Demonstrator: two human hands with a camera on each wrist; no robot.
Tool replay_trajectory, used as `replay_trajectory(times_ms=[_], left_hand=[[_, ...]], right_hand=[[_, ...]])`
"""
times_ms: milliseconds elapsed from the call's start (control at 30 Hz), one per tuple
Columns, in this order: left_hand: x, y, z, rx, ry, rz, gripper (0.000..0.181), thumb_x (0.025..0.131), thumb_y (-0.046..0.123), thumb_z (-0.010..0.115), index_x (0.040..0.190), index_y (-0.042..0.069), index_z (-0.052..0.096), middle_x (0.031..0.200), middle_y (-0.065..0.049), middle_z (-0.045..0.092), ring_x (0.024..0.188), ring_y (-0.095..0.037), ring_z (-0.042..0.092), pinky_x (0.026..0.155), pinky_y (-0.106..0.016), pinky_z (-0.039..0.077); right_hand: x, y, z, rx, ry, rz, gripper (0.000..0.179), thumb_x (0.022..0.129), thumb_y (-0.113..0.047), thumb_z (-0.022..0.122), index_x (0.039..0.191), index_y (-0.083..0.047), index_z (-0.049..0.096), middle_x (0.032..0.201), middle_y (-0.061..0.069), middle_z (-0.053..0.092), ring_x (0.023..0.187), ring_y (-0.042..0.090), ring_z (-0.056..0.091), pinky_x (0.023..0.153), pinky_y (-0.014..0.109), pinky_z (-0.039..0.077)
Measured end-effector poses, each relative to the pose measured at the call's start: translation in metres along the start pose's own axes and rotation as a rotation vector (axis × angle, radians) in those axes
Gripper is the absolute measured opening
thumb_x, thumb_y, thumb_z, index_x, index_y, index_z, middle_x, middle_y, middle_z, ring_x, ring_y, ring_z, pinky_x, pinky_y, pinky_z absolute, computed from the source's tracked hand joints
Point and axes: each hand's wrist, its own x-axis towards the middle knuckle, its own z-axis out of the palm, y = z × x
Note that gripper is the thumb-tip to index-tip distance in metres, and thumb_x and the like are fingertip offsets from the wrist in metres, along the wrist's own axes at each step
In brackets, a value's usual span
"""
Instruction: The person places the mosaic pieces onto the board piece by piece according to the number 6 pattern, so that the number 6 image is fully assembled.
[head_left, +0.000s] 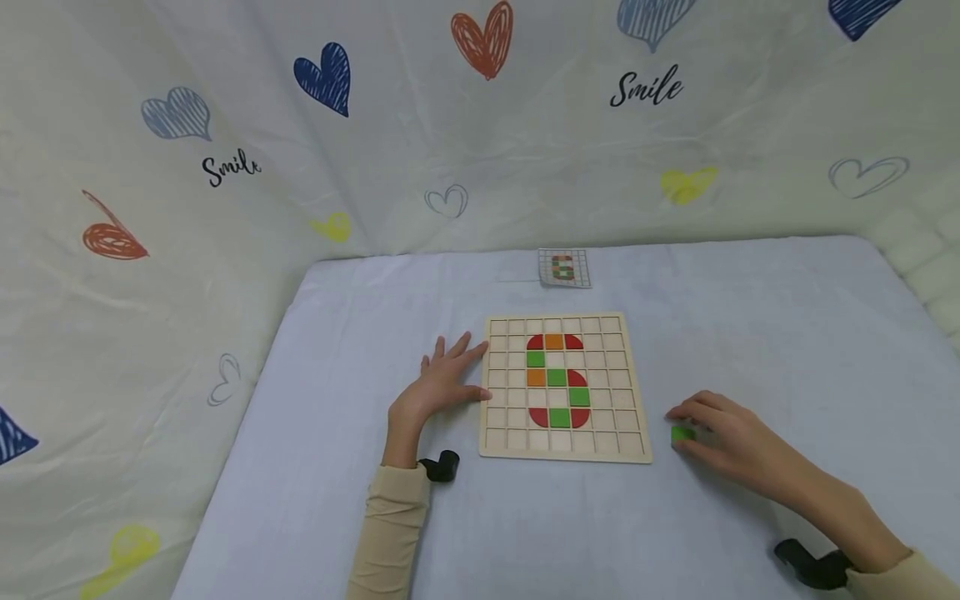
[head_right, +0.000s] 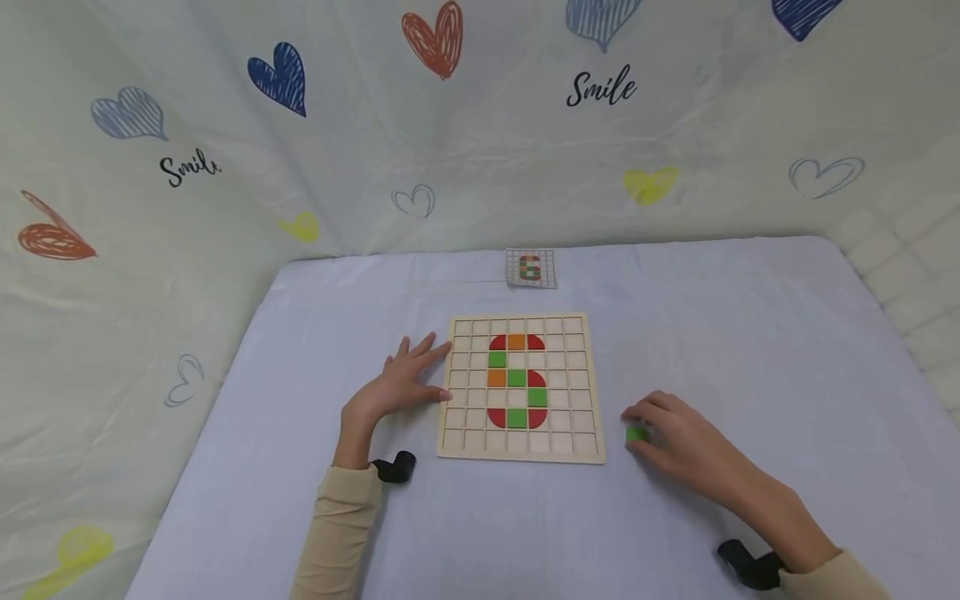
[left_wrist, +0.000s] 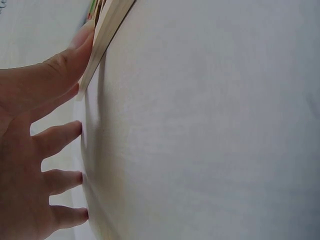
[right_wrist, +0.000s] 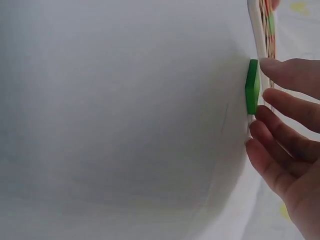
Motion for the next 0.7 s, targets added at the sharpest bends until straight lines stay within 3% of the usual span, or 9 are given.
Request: replay_trajectory(times_ms=[300, 700], left_hand=[[-0.0004, -0.0009, -0.0001, 0.008, -0.004, 0.001, 0.084, 0.091, 0.036, 0.078, 0.162, 0.024, 0.034, 0.174, -0.006, 0.014, 0.158, -0.046, -0.007, 0.122, -0.071, 0.003], [0.0000, -0.0023, 0.0008, 0.004, -0.004, 0.003, 0.085, 0.091, 0.036, 0.078, 0.163, 0.025, 0.033, 0.174, -0.006, 0.013, 0.158, -0.045, -0.009, 0.123, -0.071, 0.002]], right_hand=[[-0.0010, -0.0002, 0.0033, 0.007, -0.019, 0.036, 0.037, 0.064, 0.001, 0.094, 0.090, -0.014, 0.072, 0.093, -0.008, 0.064, 0.079, 0.009, 0.060, 0.066, 0.027, 0.056], [0.0041, -0.0007, 0.0013, 0.129, 0.007, 0.024, 0.044, 0.063, 0.014, 0.088, 0.097, -0.011, 0.075, 0.091, -0.003, 0.075, 0.077, 0.000, 0.065, 0.060, 0.019, 0.056]])
